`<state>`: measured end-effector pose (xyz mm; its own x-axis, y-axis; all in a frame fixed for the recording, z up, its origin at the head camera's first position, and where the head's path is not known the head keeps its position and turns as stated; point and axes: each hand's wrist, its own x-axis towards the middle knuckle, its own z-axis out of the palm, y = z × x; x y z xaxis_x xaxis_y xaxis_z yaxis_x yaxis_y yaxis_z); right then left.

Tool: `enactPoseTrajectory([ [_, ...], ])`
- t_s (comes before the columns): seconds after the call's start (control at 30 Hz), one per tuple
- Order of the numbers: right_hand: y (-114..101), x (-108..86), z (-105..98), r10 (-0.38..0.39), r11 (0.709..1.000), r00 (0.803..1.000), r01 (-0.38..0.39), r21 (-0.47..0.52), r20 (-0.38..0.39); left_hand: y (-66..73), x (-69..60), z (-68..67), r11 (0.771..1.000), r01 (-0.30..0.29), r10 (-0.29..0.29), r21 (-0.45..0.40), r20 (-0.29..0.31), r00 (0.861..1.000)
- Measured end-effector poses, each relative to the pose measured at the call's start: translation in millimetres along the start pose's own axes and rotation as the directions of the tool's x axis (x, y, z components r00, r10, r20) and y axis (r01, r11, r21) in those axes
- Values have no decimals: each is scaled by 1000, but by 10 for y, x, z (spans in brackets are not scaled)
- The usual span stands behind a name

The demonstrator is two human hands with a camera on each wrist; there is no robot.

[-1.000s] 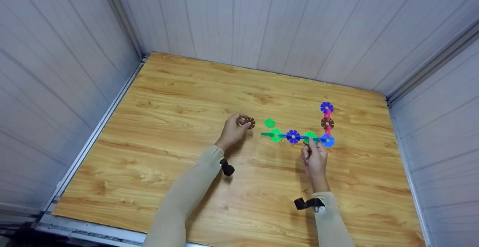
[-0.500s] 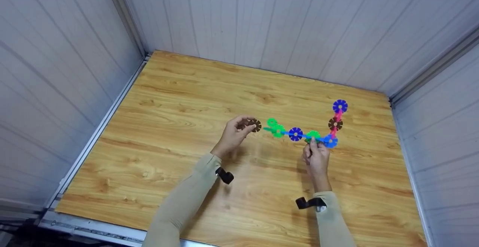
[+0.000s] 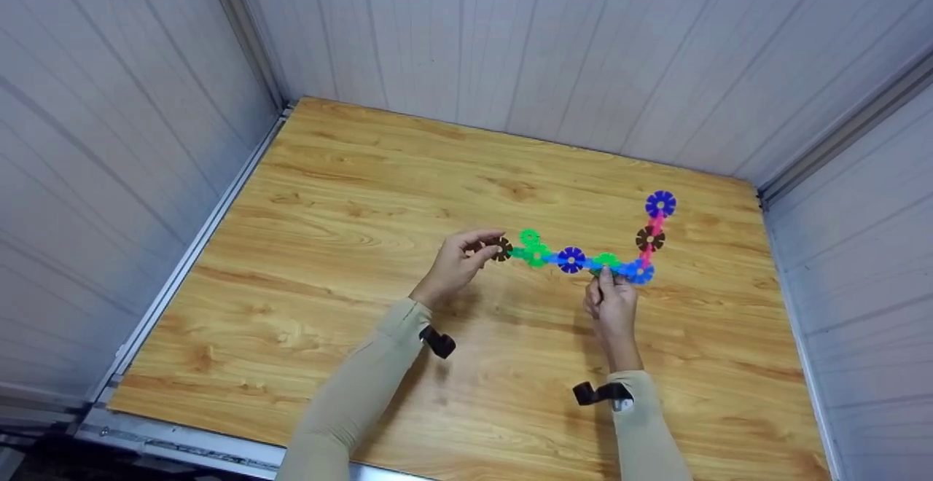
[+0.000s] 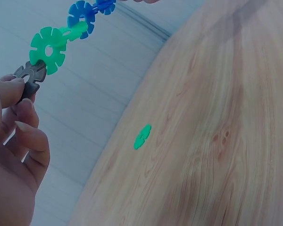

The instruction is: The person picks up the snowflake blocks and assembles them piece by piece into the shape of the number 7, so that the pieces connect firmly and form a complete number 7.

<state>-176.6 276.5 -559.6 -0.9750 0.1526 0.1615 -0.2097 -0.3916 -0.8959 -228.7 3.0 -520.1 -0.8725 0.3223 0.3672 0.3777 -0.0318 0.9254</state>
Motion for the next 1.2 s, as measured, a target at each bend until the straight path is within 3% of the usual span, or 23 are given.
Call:
enactPoseTrajectory([
  [0.23, 13, -8, 39, -3, 1000, 1000, 3, 24, -3, 21, -4, -35, 999, 35, -35, 1, -66, 997],
  [0.53, 14, -19, 46, -20, 999, 1000, 20, 25, -18, -5, -22, -18, 994, 70, -75, -80, -59, 995],
  [0.87, -9, -16, 66, -45, 999, 999, 45, 5, -28, -36, -30, 30, 994, 48, -55, -103, -66, 996],
  [1.03, -11, -15, 81, -48, 999, 999, 48, -9, -14, -281, -39, 57, 986, 51, -63, -156, -74, 995],
  [1.1, -7, -20, 82, -44, 999, 999, 44, -16, -5, -285, -48, 57, 984, 49, -63, -174, -72, 995],
  [1.2, 1, -33, 81, -36, 999, 999, 35, -19, -12, -185, -67, 56, 982, 43, -57, -185, -72, 996],
])
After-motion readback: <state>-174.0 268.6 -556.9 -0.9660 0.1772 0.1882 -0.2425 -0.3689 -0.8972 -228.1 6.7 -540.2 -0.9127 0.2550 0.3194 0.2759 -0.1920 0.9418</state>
